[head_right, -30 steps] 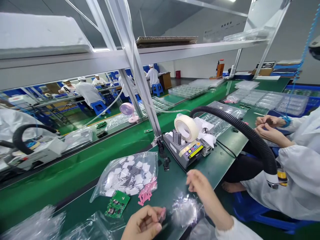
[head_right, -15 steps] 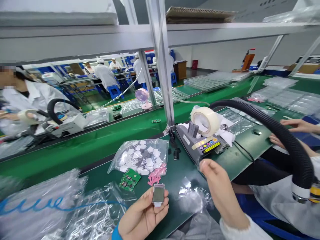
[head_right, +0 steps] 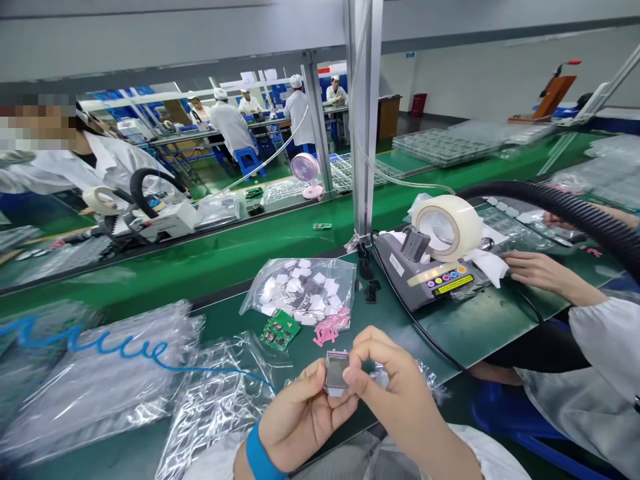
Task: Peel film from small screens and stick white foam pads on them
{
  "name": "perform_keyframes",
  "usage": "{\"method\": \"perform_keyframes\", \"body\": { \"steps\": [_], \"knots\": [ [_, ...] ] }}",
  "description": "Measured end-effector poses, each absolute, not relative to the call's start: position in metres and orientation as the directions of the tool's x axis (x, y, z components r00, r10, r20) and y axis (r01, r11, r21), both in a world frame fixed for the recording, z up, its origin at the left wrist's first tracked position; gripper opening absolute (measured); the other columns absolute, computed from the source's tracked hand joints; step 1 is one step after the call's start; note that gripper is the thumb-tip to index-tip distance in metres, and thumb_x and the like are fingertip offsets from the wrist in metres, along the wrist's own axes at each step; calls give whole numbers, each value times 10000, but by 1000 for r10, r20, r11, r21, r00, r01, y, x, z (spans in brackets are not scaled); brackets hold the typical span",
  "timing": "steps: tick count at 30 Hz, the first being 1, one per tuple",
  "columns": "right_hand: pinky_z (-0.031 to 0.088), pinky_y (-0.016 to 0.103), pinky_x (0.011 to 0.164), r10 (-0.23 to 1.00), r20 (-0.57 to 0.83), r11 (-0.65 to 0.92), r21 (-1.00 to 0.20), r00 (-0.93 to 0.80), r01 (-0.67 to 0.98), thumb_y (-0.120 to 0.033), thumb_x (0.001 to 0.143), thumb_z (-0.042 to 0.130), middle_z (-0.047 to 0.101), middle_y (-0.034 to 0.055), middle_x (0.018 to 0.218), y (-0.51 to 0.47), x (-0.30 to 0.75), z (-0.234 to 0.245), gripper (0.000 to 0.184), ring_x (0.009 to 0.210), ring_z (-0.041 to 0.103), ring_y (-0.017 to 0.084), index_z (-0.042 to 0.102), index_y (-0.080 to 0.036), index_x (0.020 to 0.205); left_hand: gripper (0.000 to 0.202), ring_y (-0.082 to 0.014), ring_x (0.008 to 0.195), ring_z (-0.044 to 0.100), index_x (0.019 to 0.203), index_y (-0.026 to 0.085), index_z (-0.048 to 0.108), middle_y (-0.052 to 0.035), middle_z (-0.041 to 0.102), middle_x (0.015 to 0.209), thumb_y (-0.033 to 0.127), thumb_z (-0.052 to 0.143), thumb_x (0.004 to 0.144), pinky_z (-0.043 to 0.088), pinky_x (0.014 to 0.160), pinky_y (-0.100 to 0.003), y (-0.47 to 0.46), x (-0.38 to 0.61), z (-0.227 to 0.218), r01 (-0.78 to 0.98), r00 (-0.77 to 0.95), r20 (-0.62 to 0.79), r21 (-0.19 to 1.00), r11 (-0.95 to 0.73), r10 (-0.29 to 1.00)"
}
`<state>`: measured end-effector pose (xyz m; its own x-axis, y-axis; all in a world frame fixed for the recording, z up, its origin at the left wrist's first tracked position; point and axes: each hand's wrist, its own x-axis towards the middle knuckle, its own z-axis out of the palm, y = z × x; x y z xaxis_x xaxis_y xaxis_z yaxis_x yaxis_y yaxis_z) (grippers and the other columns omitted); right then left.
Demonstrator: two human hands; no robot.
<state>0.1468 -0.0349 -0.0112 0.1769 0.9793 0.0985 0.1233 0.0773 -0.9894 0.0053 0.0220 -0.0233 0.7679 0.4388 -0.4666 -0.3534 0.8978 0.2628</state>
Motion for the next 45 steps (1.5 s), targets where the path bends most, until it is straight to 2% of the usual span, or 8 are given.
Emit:
{"method": "perform_keyframes", "body": {
  "steps": [11, 19, 23, 26, 30, 33, 38, 45],
  "knots": [
    [390, 262, 637, 964, 135, 85, -973, 231, 215, -391, 856, 523, 484, -4, 722, -30, 136, -15, 264, 698, 478, 152, 525, -215, 660, 129, -121, 721, 673, 690, 137, 666, -35, 729, 729, 176, 773, 630, 508, 818, -286, 21, 2, -25, -390, 754, -473, 235, 890, 455],
    [362, 370, 747, 804, 518, 140, -641, 291, 755, -368, 840, 560, 557, 35, 839, -26, 122, -40, 155, 808, 511, 206, 491, -229, 851, 257, -79, 620, 592, 549, 149, 530, 13, 632, 604, 193, 770, 629, 481, 779, -267, 21, -6, -26, -443, 672, -477, 353, 824, 566],
    [383, 299, 607, 950, 309, 256, -714, -35, 651, -577, 872, 395, 541, -1, 699, -13, 114, -43, 383, 658, 501, 165, 501, -222, 773, 293, -78, 575, 571, 569, 147, 523, 27, 599, 568, 231, 804, 579, 454, 635, -220, 26, -33, -23, -342, 643, -452, 553, 760, 618],
    [410, 260, 576, 985, 147, 168, -755, -86, 633, -452, 956, 236, 550, -2, 670, 11, 103, -49, 420, 624, 523, 138, 491, -208, 727, 290, -113, 635, 617, 605, 152, 540, -9, 664, 656, 266, 805, 577, 454, 665, -238, 40, -64, -18, -276, 610, -418, 684, 675, 673],
    [449, 308, 681, 997, 82, 56, -669, -1, 741, -224, 920, 400, 593, 56, 835, 55, 77, -68, 158, 777, 566, 187, 543, -171, 878, 217, -155, 805, 646, 682, 166, 563, -30, 706, 812, 282, 745, 665, 456, 837, -307, 59, -98, -16, -313, 385, -376, 806, 502, 843],
    [452, 359, 787, 999, 49, 21, -590, 10, 807, -158, 869, 500, 584, 87, 990, 85, 55, -84, 121, 917, 555, 212, 563, -143, 971, 202, -183, 896, 643, 709, 174, 548, -24, 701, 855, 279, 719, 694, 435, 926, -376, 63, -109, -19, -372, 225, -384, 816, 443, 895],
    [471, 388, 810, 999, -20, -37, -533, 31, 845, -262, 865, 566, 578, 48, 1040, 109, 36, -101, 141, 941, 559, 185, 586, -147, 945, 244, -239, 880, 665, 699, 180, 509, -12, 670, 849, 297, 722, 683, 481, 865, -433, 57, -108, -18, -362, 224, -450, 785, 503, 864],
    [478, 324, 712, 1000, -6, 4, -745, -12, 667, -231, 829, 582, 589, 3, 778, 90, 64, -94, 112, 757, 567, 144, 569, -156, 748, 244, -219, 780, 680, 747, 187, 510, -12, 619, 913, 320, 707, 693, 536, 746, -387, 54, -101, -15, -272, 193, -391, 860, 432, 900]
  ]
}}
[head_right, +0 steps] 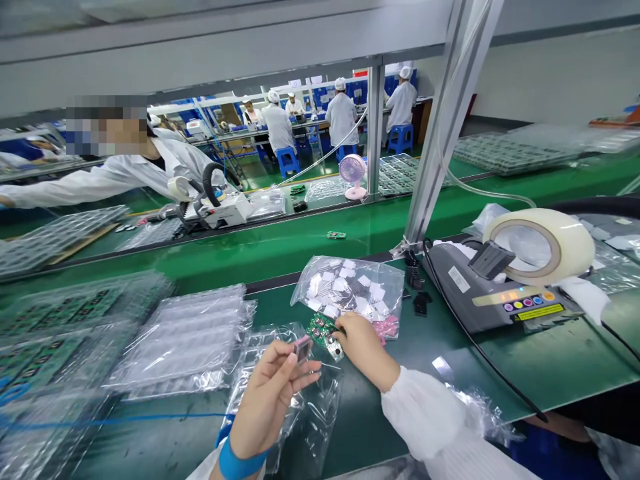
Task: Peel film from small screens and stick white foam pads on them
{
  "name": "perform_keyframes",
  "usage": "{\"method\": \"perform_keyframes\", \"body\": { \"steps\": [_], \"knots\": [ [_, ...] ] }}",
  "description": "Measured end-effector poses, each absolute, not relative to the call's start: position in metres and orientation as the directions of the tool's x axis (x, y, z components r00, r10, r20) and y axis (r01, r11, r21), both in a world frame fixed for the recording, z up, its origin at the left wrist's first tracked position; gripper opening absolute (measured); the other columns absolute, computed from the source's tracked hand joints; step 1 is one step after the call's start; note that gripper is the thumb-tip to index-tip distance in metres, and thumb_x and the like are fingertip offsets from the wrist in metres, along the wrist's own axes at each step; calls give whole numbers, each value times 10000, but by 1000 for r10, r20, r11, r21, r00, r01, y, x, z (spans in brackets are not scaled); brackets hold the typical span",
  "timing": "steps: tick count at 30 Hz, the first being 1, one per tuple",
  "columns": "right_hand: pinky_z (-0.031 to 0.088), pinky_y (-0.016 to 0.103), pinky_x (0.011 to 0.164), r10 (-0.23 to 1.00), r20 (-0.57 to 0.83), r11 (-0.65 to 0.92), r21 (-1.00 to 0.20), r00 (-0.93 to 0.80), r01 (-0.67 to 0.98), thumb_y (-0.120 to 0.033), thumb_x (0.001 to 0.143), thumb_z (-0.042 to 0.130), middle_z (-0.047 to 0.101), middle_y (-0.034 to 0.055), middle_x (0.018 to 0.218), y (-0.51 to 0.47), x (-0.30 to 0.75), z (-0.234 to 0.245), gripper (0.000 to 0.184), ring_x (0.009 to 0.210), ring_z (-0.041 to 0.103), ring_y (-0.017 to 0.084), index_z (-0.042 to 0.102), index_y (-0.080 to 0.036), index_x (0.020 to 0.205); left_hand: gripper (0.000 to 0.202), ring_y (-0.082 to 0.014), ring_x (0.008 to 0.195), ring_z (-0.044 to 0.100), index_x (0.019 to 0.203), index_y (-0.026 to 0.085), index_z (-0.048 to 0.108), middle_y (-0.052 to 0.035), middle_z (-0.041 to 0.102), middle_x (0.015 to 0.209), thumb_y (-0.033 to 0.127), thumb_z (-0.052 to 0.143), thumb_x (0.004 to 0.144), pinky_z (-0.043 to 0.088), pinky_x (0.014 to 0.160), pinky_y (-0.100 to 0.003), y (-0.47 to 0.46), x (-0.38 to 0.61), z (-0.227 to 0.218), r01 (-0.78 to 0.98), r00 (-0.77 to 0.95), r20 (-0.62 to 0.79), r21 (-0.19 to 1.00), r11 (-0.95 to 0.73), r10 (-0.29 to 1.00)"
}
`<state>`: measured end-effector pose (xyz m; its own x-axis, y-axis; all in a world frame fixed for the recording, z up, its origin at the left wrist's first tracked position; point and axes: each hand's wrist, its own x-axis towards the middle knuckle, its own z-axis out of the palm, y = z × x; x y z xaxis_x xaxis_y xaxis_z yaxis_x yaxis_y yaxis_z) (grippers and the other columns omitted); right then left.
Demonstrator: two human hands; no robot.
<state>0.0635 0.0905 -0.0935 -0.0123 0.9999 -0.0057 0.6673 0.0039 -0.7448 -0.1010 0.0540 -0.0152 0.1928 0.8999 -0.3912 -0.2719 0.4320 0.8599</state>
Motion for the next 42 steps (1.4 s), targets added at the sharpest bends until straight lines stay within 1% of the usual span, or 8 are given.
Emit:
{"method": "perform_keyframes", "body": {
  "steps": [3, 8, 11, 14, 19, 25, 31, 42],
  "knots": [
    [470, 263, 559, 998, 30, -3, -868, 60, 496, -238, 830, 516, 525, -26, 659, 68, 84, -76, 54, 594, 531, 123, 532, -188, 844, 221, -209, 743, 676, 749, 184, 534, -29, 582, 1009, 329, 694, 701, 547, 693, -371, 53, -95, -18, -212, 186, -358, 895, 394, 915],
    [405, 202, 356, 973, 17, -2, -997, 230, 83, -385, 859, 491, 519, -41, 784, 22, 105, -31, 424, 406, 480, 68, 296, -281, 1222, 121, -222, 802, 629, 655, 169, 641, -86, 592, 977, 252, 727, 650, 527, 661, -321, 47, -78, -19, -33, 325, -202, 974, 225, 924],
    [407, 185, 352, 968, 4, 36, -991, 249, -125, -366, 824, 584, 523, -55, 659, 3, 103, -13, 308, 391, 482, 72, 477, -277, 1098, 13, -234, 867, 601, 664, 191, 691, -97, 644, 936, 183, 697, 673, 490, 741, -315, 40, -66, -13, 85, 459, -73, 996, 38, 885],
    [471, 207, 461, 951, 171, 150, -984, 259, 100, -306, 801, 620, 563, 13, 770, -6, 99, -11, 146, 578, 556, 116, 611, -248, 935, 298, -226, 904, 599, 932, 240, 687, -64, 678, 930, 110, 692, 664, 458, 819, -308, 33, -56, -9, 30, 482, 12, 999, -30, 876],
    [516, 259, 609, 881, 411, 311, -877, 237, 366, -228, 810, 613, 534, 58, 1006, -14, 104, -17, 247, 805, 574, 166, 611, -303, 1045, 703, -189, 870, 619, 1246, 306, 465, -36, 672, 970, 9, 682, 647, 479, 761, -260, 24, -51, -12, -181, 487, 54, 983, 40, 872],
    [532, 270, 592, 858, 510, 482, -750, -67, 453, -232, 843, 586, 615, 52, 995, -22, 129, -6, 254, 730, 621, 160, 634, -329, 1072, 775, -166, 763, 612, 1254, 313, 439, -40, 646, 959, -31, 698, 609, 496, 684, -248, 18, -48, -6, -272, 456, 76, 961, 57, 887],
    [536, 250, 596, 832, 548, 502, -677, -87, 538, -176, 829, 600, 616, 51, 1013, -30, 137, -8, 419, 765, 623, 159, 558, -373, 1196, 831, -173, 760, 603, 1280, 315, 433, -26, 635, 896, -44, 708, 583, 493, 655, -236, 21, -50, -7, -226, 446, 69, 973, 37, 892],
    [516, 241, 654, 783, 585, 543, -474, -213, 693, -103, 844, 539, 594, 101, 957, -39, 126, 9, 231, 858, 571, 150, 654, -180, 1029, 843, -111, 761, 639, 1366, 391, 277, 21, 619, 910, 167, 720, 685, 540, 677, -173, 22, -49, -1, -138, 467, 329, 944, -300, 821]
  ]
}}
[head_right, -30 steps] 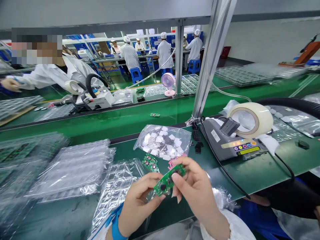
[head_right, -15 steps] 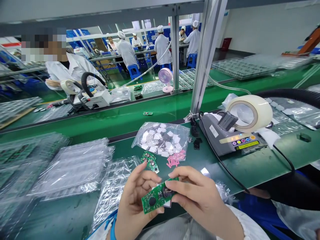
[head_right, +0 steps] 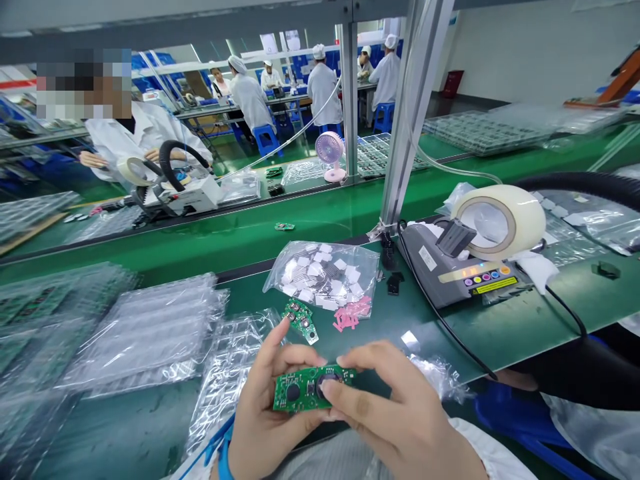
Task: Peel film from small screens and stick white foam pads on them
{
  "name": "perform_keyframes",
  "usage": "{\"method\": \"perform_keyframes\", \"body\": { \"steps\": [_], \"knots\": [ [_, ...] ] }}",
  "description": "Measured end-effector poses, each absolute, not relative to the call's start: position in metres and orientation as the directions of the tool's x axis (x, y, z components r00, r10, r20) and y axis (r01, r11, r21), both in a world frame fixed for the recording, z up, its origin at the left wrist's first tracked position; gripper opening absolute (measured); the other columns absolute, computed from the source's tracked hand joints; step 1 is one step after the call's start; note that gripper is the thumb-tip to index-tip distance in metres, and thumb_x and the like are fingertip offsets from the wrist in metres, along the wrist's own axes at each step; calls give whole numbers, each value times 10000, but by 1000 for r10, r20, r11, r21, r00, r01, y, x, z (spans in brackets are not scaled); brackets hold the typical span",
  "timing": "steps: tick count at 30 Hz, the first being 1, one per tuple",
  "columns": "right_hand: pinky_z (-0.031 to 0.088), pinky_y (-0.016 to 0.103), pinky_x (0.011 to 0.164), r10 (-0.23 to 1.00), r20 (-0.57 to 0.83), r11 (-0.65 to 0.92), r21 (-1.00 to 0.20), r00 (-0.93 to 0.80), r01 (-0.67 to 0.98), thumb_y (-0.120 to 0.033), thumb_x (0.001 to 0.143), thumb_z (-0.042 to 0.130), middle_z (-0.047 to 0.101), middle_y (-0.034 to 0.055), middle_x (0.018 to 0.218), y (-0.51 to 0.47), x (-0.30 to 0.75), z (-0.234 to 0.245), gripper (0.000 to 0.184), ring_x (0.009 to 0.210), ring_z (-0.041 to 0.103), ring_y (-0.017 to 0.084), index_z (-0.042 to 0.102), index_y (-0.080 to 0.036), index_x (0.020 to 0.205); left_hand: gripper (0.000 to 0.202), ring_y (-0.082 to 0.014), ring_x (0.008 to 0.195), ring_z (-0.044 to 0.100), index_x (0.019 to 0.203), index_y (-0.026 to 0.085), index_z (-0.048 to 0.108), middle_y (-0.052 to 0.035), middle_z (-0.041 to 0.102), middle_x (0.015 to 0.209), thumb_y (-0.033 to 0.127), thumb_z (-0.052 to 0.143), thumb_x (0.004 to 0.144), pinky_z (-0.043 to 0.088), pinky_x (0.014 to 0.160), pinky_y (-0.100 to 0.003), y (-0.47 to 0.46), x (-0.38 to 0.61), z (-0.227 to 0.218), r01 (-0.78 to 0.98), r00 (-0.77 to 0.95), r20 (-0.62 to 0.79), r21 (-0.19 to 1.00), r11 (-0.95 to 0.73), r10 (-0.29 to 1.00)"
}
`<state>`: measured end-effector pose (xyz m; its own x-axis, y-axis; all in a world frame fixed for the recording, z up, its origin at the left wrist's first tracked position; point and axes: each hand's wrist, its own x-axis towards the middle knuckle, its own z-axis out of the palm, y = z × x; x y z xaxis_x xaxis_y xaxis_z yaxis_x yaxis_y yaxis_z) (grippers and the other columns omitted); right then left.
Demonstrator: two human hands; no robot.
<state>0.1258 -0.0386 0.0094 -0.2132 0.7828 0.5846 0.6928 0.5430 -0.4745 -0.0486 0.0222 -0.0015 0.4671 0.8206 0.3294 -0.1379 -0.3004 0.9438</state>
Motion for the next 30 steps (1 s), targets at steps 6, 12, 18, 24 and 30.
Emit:
{"method": "perform_keyframes", "body": {
  "steps": [6, 12, 18, 24, 30],
  "knots": [
    [506, 286, 656, 793, 572, 539, -500, -208, 678, -104, 846, 538, 585, 96, 939, -37, 126, 8, 231, 842, 550, 167, 652, -197, 1023, 826, -106, 738, 643, 1373, 392, 250, 15, 622, 910, 212, 707, 708, 548, 661, -180, 23, -50, -2, -121, 505, 311, 949, -291, 805],
    [487, 288, 636, 801, 591, 502, -575, -96, 647, -159, 868, 534, 569, 80, 914, -34, 119, -2, 184, 808, 541, 157, 661, -208, 992, 845, -140, 745, 647, 1385, 384, 217, 11, 653, 885, 281, 709, 705, 548, 668, -246, 28, -51, -3, 65, 525, 343, 897, -438, 779],
    [472, 201, 482, 865, 492, 439, -640, -103, 630, -147, 871, 514, 568, 62, 862, -35, 117, 2, 182, 684, 569, 118, 678, -219, 903, 885, -135, 683, 628, 1386, 387, 196, 23, 645, 840, 341, 724, 677, 525, 626, -250, 31, -50, -4, 113, 557, 334, 876, -468, 760],
    [514, 210, 576, 842, 535, 445, -605, -77, 660, -175, 905, 469, 598, 64, 890, -25, 118, -7, 190, 718, 593, 114, 657, -203, 896, 812, -162, 847, 599, 1364, 376, 256, -6, 592, 969, 277, 712, 700, 504, 781, -313, 34, -46, -9, 64, 581, 172, 965, -255, 795],
    [532, 270, 758, 818, 544, 451, -402, -189, 797, -269, 932, 433, 648, 66, 967, -9, 129, -27, 353, 906, 603, 171, 435, -191, 1277, 604, -162, 898, 569, 1265, 216, 417, -22, 558, 915, 358, 661, 731, 452, 855, -320, 55, -40, -19, 33, 592, -244, 960, 279, 768]
  ]
}}
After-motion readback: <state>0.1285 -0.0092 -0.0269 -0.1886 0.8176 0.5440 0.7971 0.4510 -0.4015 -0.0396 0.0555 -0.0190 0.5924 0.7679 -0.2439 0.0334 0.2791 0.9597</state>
